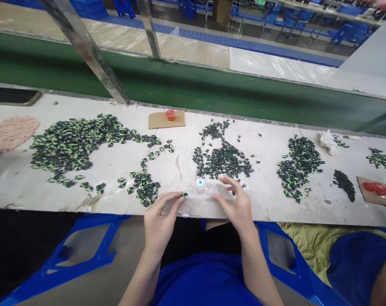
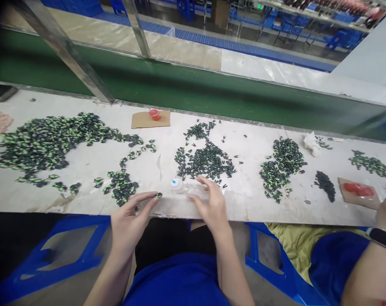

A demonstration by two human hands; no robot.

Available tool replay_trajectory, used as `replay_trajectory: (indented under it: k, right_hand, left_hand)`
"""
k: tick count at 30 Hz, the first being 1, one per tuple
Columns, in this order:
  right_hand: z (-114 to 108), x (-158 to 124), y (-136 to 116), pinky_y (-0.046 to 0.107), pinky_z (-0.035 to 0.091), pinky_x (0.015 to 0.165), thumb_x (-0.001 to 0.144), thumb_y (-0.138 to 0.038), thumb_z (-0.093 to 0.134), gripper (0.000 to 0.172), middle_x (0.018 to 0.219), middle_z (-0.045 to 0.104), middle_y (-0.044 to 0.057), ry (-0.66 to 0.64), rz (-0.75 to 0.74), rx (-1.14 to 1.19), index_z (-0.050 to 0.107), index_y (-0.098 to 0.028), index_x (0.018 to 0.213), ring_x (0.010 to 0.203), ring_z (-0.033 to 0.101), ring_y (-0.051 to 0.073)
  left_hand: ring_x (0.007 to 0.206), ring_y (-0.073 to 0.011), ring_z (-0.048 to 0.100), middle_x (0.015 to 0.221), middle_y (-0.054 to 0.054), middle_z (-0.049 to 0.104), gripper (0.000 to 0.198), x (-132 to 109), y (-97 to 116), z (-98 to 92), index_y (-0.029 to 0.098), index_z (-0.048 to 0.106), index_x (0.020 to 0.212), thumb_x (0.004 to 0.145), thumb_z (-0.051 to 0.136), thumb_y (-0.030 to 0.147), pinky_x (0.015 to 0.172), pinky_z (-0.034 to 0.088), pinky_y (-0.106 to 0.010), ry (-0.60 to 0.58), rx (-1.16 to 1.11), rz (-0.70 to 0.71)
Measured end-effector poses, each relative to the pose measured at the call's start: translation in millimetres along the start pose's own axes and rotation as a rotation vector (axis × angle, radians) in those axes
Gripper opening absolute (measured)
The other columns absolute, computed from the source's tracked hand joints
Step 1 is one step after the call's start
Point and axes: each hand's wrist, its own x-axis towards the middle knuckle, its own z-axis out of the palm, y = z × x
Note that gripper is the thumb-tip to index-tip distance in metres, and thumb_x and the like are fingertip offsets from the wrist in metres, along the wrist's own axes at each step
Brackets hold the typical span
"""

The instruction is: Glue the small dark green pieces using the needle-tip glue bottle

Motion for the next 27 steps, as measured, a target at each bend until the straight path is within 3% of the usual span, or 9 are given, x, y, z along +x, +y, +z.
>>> replay_trajectory:
  k: [4,7,11,15,18,21,24,27]
  right_hand:
    - [-59,2,23,0.048,0.050,0.087,0.084,-0.024,0.065,0.015,0.100,0.071,0.006,0.057,-0.080,-0.375,0.070,-0.027,0.098,0.098,0.057,0.027]
    - [-71,10,38,0.046,0.050,0.082,0.081,-0.024,0.068,0.008,0.090,0.071,0.006,-0.027,-0.086,-0.445,0.073,-0.025,0.087,0.091,0.054,0.027]
    - [-61,20,44,0.044,0.049,0.078,0.086,-0.026,0.061,0.015,0.080,0.068,0.007,-0.099,-0.059,-0.494,0.071,-0.025,0.075,0.087,0.052,0.027]
    - [-55,18,37,0.042,0.049,0.075,0.093,-0.031,0.048,0.024,0.082,0.065,0.009,-0.045,0.006,-0.478,0.066,-0.022,0.079,0.084,0.055,0.026]
    - [-49,8,17,0.037,0.051,0.069,0.094,-0.032,0.046,0.023,0.083,0.066,0.007,0.037,0.101,-0.284,0.064,-0.020,0.088,0.074,0.060,0.021]
    - [-37,-6,-11,0.030,0.052,0.061,0.093,-0.029,0.047,0.021,0.087,0.066,0.005,-0.026,0.163,-0.024,0.067,-0.021,0.096,0.063,0.059,0.014]
    - [-21,-16,-32,0.028,0.055,0.065,0.091,-0.025,0.050,0.023,0.088,0.068,0.005,-0.119,0.153,0.156,0.070,-0.023,0.100,0.071,0.064,0.015]
    - [-11,-21,-42,0.029,0.058,0.072,0.085,-0.025,0.062,0.021,0.087,0.072,0.005,-0.109,0.247,0.263,0.072,-0.022,0.102,0.080,0.069,0.018]
  left_hand:
    - [0.076,-0.0186,0.069,0.079,-0.003,0.073,0.009,-8,5,2.6,0.020,0.073,0.078,0.078,0.068,0.027,0.071,0.058,-0.030,-0.018,-0.059,0.043]
    - [0.075,-0.0175,0.068,0.077,-0.003,0.073,0.005,-11,10,0.6,0.019,0.072,0.080,0.078,0.068,0.022,0.069,0.057,-0.029,0.002,-0.089,0.095]
    - [0.073,-0.0165,0.068,0.077,-0.002,0.072,0.006,-12,16,-1.8,0.020,0.073,0.082,0.079,0.068,0.018,0.067,0.057,-0.028,0.009,-0.099,0.148]
    - [0.075,-0.0159,0.067,0.078,-0.002,0.072,0.009,-13,22,3.5,0.020,0.072,0.085,0.081,0.066,0.015,0.067,0.056,-0.027,-0.031,-0.105,0.211]
    - [0.076,-0.0152,0.067,0.079,-0.002,0.072,0.012,-14,28,10.8,0.021,0.071,0.087,0.083,0.064,0.012,0.069,0.056,-0.028,-0.074,-0.095,0.278]
    - [0.076,-0.0154,0.066,0.079,-0.002,0.072,0.013,-12,35,17.2,0.021,0.070,0.089,0.085,0.062,0.011,0.070,0.056,-0.029,-0.113,-0.075,0.337]
    - [0.076,-0.0159,0.065,0.080,-0.003,0.072,0.015,-11,37,20.8,0.021,0.070,0.092,0.086,0.061,0.011,0.069,0.055,-0.029,-0.135,-0.035,0.374]
    - [0.078,-0.0161,0.065,0.082,-0.004,0.072,0.016,-10,36,22.4,0.020,0.070,0.094,0.086,0.060,0.010,0.070,0.055,-0.029,-0.135,-0.011,0.393]
